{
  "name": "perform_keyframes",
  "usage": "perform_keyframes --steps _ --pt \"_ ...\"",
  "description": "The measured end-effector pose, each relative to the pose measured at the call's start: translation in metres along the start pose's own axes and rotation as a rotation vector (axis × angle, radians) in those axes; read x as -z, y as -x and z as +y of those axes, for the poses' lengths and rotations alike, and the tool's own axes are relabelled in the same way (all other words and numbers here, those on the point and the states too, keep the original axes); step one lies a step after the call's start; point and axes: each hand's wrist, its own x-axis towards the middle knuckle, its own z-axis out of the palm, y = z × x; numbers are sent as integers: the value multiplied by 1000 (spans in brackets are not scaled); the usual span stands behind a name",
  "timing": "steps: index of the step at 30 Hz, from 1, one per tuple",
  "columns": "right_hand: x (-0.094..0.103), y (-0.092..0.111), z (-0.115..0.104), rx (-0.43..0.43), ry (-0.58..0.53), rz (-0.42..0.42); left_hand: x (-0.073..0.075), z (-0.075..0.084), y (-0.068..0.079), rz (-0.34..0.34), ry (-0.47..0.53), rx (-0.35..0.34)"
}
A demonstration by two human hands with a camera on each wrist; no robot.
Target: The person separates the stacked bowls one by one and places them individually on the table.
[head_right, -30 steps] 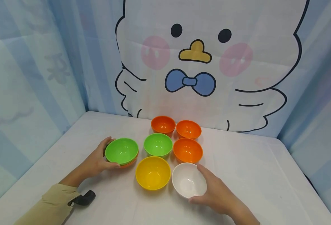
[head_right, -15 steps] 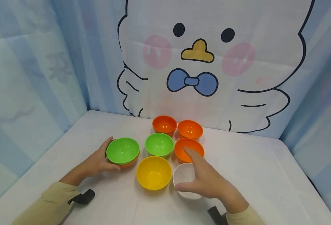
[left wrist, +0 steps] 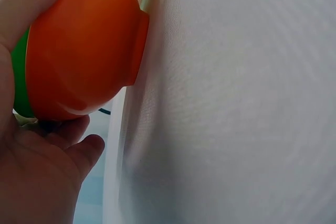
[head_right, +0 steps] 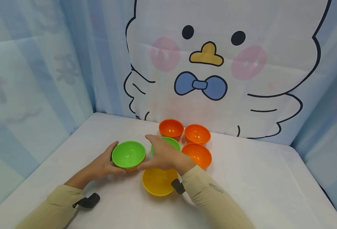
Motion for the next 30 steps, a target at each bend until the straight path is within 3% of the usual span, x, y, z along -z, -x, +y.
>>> perform_keyframes --steps 5,9,16,25,30 --pt "-9 -18 -4 -9 -1 -89 0 1 0 0 -19 1" --pt "-18 -29 -4 -35 -49 -114 1 1 0 2 -9 -12" --pt "-30 -38 -2 -33 -66 -96 -1 1 0 3 -5 -10" --pt "-37 -46 -6 -32 30 -100 -1 0 0 13 -16 -3" --pt "-39 -47 -9 -32 18 -77 -1 -1 1 17 -14 -10"
